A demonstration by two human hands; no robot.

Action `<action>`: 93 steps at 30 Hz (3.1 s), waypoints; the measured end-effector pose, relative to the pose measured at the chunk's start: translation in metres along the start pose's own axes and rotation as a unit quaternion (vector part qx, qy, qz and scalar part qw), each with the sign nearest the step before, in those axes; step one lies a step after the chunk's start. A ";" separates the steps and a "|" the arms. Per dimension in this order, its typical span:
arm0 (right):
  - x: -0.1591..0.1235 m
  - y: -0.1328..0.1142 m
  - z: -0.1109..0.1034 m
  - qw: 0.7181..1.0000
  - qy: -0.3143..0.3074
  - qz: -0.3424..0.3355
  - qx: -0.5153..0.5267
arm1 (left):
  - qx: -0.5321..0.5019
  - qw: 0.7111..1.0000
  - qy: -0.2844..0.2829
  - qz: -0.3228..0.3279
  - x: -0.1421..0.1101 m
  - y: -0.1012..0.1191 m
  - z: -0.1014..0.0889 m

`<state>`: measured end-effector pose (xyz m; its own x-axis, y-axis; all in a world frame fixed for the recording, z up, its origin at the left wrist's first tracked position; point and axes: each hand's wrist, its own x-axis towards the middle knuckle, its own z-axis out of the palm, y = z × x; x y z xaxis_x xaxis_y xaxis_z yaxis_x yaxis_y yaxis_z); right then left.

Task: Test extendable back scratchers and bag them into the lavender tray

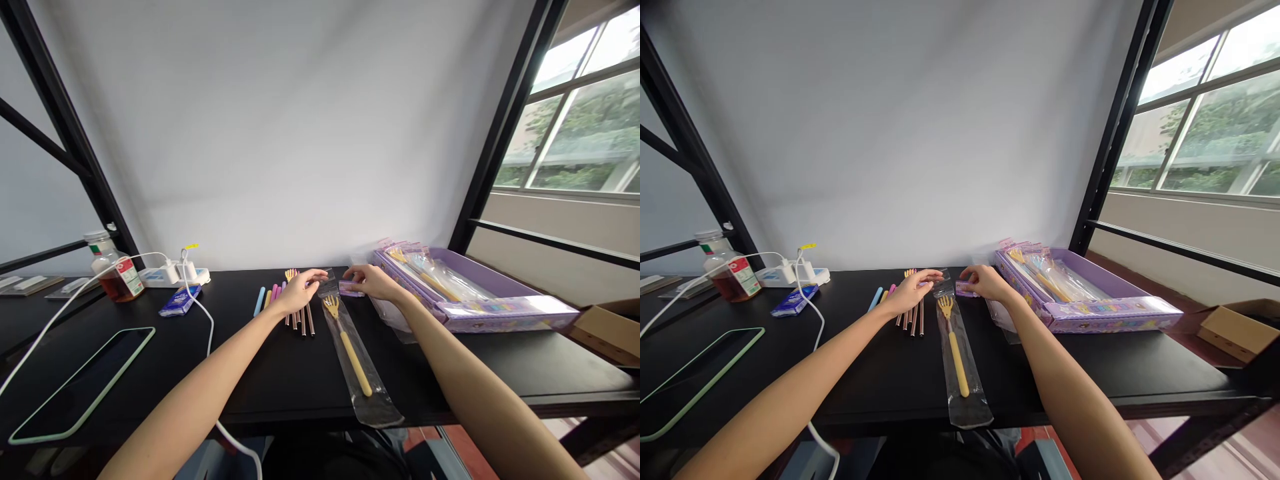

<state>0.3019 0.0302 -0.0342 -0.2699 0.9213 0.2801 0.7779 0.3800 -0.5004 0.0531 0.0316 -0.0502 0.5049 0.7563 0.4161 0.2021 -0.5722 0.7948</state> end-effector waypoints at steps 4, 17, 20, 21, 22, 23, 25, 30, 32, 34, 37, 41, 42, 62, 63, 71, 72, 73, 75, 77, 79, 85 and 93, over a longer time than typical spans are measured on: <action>-0.002 -0.011 -0.008 0.988 0.088 -0.029 0.120 | -0.049 0.999 0.006 -0.013 0.001 -0.001 0.000; -0.007 -0.041 0.006 0.978 0.121 -0.152 0.071 | -0.107 0.994 -0.007 -0.038 0.002 0.000 0.001; -0.005 -0.034 0.010 0.978 0.118 -0.167 0.043 | -0.118 0.992 -0.013 -0.033 0.002 0.002 0.000; -0.004 -0.033 0.011 0.977 0.122 -0.173 0.035 | -0.125 0.992 -0.013 -0.033 0.002 0.002 0.000; -0.004 -0.031 0.012 0.975 0.128 -0.179 0.027 | -0.132 0.990 -0.013 -0.036 0.001 0.002 -0.001; -0.003 -0.031 0.013 0.973 0.133 -0.187 0.019 | -0.142 0.989 -0.012 -0.040 0.001 0.002 -0.001; -0.003 -0.030 0.015 0.969 0.143 -0.201 0.006 | -0.163 0.985 -0.012 -0.056 0.001 0.002 -0.001; -0.004 -0.034 0.016 0.962 0.163 -0.220 -0.001 | -0.198 0.976 -0.021 -0.085 0.000 0.005 -0.002; -0.004 -0.035 0.016 0.961 0.171 -0.217 0.008 | -0.203 0.975 -0.021 -0.083 0.000 0.005 -0.002; -0.004 -0.035 0.016 0.961 0.176 -0.211 0.016 | -0.209 0.974 -0.026 -0.080 0.000 0.005 -0.002; -0.004 -0.034 0.016 0.963 0.163 -0.212 0.006 | -0.212 0.974 -0.028 -0.077 0.000 0.004 -0.002; -0.005 -0.035 0.016 0.963 0.150 -0.223 -0.010 | -0.196 0.977 -0.005 -0.083 0.001 0.003 -0.001; -0.005 -0.035 0.016 0.962 0.151 -0.226 -0.009 | -0.194 0.977 0.000 -0.087 0.001 0.002 -0.001; -0.005 -0.036 0.015 0.964 0.167 -0.206 0.002 | -0.220 0.973 -0.003 -0.074 0.003 -0.001 -0.002; -0.005 -0.036 0.015 0.966 0.164 -0.202 0.002 | -0.219 0.973 -0.004 -0.072 0.003 0.000 -0.002; -0.005 -0.036 0.014 0.961 0.151 -0.231 -0.014 | -0.228 0.971 -0.010 -0.073 0.002 0.002 -0.001; -0.005 -0.036 0.014 0.959 0.152 -0.239 -0.018 | -0.229 0.970 -0.007 -0.076 0.002 0.002 -0.001; -0.005 -0.036 0.014 0.957 0.154 -0.246 -0.022 | -0.231 0.970 -0.008 -0.078 0.002 0.002 -0.001; -0.005 -0.037 0.014 0.953 0.157 -0.256 -0.029 | -0.237 0.968 -0.011 -0.080 0.002 0.003 -0.001; -0.006 -0.038 0.015 0.954 0.153 -0.256 -0.036 | -0.241 0.967 -0.014 -0.080 0.002 0.003 -0.002; -0.007 -0.040 0.016 0.957 0.143 -0.250 -0.043 | -0.239 0.968 -0.015 -0.079 0.001 0.004 -0.003; -0.008 -0.043 0.016 0.958 0.135 -0.248 -0.050 | -0.231 0.970 -0.011 -0.082 0.001 0.004 -0.003; -0.006 -0.038 0.020 0.953 0.130 -0.266 -0.059 | -0.198 0.978 -0.010 -0.065 0.001 0.006 -0.003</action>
<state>0.2628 0.0122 -0.0328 -0.5065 0.5431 0.6697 0.6326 0.7618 -0.1393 0.0524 0.0296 -0.0442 0.5135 0.8061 0.2942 -0.0736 -0.3002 0.9510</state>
